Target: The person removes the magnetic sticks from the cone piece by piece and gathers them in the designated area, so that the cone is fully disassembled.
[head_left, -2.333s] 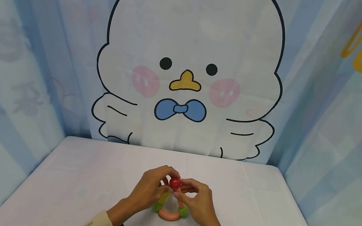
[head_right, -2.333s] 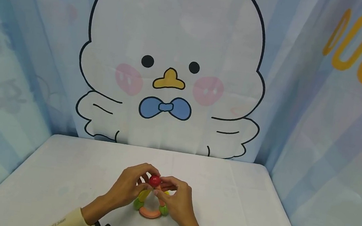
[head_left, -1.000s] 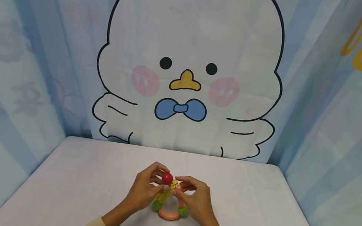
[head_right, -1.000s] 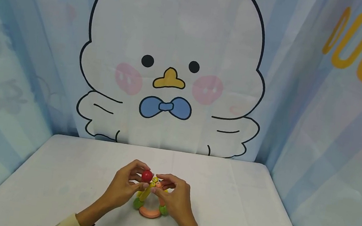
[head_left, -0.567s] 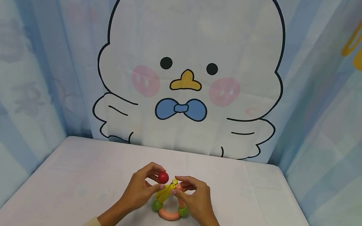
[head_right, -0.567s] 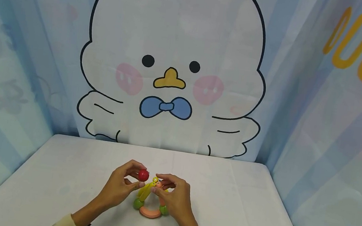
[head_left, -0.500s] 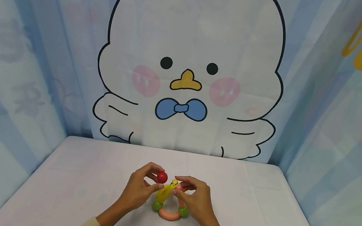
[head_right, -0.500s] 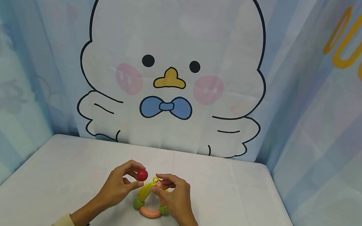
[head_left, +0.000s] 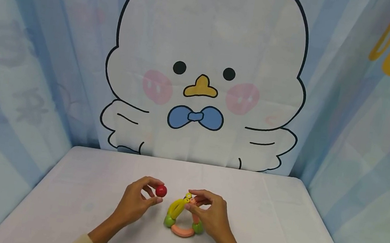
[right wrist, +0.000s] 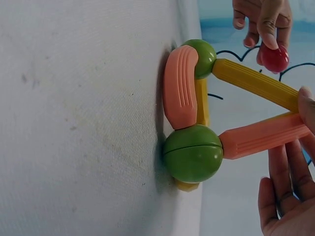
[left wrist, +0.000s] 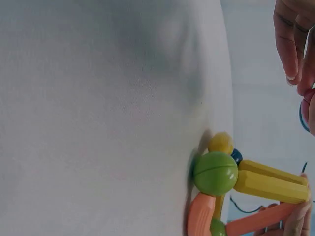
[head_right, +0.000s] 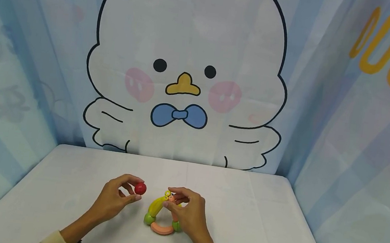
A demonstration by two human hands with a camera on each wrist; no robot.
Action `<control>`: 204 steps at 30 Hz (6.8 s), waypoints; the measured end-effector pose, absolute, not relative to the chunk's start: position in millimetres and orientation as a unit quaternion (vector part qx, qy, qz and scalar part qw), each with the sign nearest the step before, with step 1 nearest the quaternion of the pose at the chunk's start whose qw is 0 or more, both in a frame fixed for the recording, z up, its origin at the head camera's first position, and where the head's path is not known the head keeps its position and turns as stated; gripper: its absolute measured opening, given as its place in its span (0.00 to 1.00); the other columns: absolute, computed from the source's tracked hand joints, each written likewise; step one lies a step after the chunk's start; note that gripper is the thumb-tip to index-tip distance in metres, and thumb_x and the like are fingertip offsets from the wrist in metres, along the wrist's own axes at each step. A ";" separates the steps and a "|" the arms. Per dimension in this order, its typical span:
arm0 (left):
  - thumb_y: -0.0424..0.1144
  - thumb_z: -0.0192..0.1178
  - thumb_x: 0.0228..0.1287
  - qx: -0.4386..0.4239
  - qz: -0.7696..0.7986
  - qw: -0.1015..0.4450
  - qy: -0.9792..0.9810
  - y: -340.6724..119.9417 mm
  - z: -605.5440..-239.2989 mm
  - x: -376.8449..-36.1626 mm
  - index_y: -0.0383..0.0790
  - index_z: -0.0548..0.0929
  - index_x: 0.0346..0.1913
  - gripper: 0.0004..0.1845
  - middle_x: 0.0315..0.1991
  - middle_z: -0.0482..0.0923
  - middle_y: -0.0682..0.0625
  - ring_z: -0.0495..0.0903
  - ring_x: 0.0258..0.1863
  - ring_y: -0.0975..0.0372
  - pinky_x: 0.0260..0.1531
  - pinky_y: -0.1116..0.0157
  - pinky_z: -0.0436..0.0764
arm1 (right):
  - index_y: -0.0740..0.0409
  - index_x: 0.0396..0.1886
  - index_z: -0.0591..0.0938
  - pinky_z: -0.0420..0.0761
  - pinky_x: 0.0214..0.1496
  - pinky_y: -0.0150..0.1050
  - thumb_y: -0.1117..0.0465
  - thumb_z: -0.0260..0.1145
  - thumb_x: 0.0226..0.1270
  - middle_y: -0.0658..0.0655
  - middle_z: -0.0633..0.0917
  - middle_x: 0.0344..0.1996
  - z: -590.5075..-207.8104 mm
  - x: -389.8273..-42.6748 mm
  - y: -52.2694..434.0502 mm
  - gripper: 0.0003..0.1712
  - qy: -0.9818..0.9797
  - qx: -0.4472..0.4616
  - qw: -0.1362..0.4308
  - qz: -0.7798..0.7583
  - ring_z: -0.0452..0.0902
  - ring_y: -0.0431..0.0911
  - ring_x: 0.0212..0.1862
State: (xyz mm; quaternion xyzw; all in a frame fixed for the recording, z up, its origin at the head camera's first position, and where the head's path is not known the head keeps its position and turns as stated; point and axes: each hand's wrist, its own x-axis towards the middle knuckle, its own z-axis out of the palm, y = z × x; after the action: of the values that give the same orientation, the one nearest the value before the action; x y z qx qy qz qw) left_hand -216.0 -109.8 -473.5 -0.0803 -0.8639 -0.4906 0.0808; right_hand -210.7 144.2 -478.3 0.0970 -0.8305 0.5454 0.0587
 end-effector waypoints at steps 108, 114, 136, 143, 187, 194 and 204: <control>0.45 0.85 0.50 -0.172 -0.286 0.126 -0.934 -108.5 -452.6 -217.1 0.55 0.88 0.56 0.28 0.44 0.86 0.60 0.78 0.47 0.65 0.48 0.62 0.85 | 0.46 0.51 0.92 0.85 0.45 0.36 0.55 0.85 0.57 0.46 0.90 0.35 -478.6 -208.2 147.7 0.21 -0.831 0.109 0.066 0.541 0.86 0.40 0.39; 0.45 0.85 0.51 -0.215 -0.306 0.118 -0.920 -82.4 -454.5 -209.5 0.56 0.87 0.58 0.29 0.44 0.87 0.59 0.79 0.47 0.64 0.48 0.65 0.84 | 0.45 0.50 0.92 0.86 0.46 0.36 0.56 0.85 0.56 0.46 0.90 0.34 -479.3 -209.4 148.2 0.21 -0.828 0.114 0.075 0.543 0.86 0.40 0.38; 0.42 0.81 0.59 -0.206 -0.343 0.143 -0.905 -59.3 -472.4 -205.0 0.54 0.89 0.54 0.20 0.39 0.87 0.60 0.77 0.40 0.66 0.41 0.68 0.80 | 0.41 0.45 0.93 0.87 0.47 0.39 0.56 0.84 0.58 0.43 0.91 0.38 -478.7 -208.2 145.8 0.15 -0.828 0.117 0.093 0.540 0.86 0.38 0.39; 0.41 0.80 0.59 -0.203 -0.342 0.142 -0.906 -62.4 -471.9 -203.3 0.55 0.89 0.54 0.20 0.39 0.86 0.61 0.76 0.40 0.68 0.41 0.69 0.80 | 0.40 0.42 0.93 0.86 0.46 0.39 0.57 0.84 0.59 0.42 0.91 0.37 -478.9 -208.5 144.2 0.12 -0.832 0.114 0.100 0.533 0.85 0.37 0.38; 0.38 0.80 0.59 -0.094 -0.343 0.074 -0.932 -145.0 -467.2 -187.4 0.53 0.93 0.41 0.09 0.35 0.88 0.64 0.79 0.37 0.62 0.41 0.63 0.83 | 0.39 0.42 0.92 0.83 0.46 0.35 0.58 0.84 0.58 0.41 0.90 0.37 -479.0 -208.4 146.4 0.13 -0.834 0.110 0.092 0.533 0.84 0.38 0.39; 0.37 0.82 0.55 -0.091 -0.289 0.041 -0.952 -155.1 -473.0 -190.7 0.57 0.91 0.38 0.11 0.34 0.85 0.66 0.75 0.36 0.66 0.40 0.68 0.79 | 0.39 0.42 0.92 0.85 0.47 0.41 0.57 0.84 0.59 0.41 0.89 0.36 -478.8 -208.5 146.5 0.13 -0.835 0.108 0.091 0.531 0.84 0.38 0.39; 0.34 0.82 0.54 -0.085 -0.260 -0.035 -0.961 -159.5 -489.0 -200.6 0.54 0.90 0.34 0.11 0.29 0.80 0.61 0.73 0.34 0.64 0.43 0.63 0.82 | 0.39 0.43 0.92 0.83 0.46 0.35 0.56 0.84 0.59 0.40 0.89 0.37 -478.6 -208.4 147.3 0.13 -0.838 0.109 0.089 0.528 0.83 0.39 0.39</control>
State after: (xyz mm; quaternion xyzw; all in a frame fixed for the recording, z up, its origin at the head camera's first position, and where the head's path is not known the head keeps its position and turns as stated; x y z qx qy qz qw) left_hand -200.6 -159.5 -489.0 -0.0850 -0.9612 -0.2600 -0.0348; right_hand -208.4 147.3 -478.6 0.1093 -0.8378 0.5276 0.0889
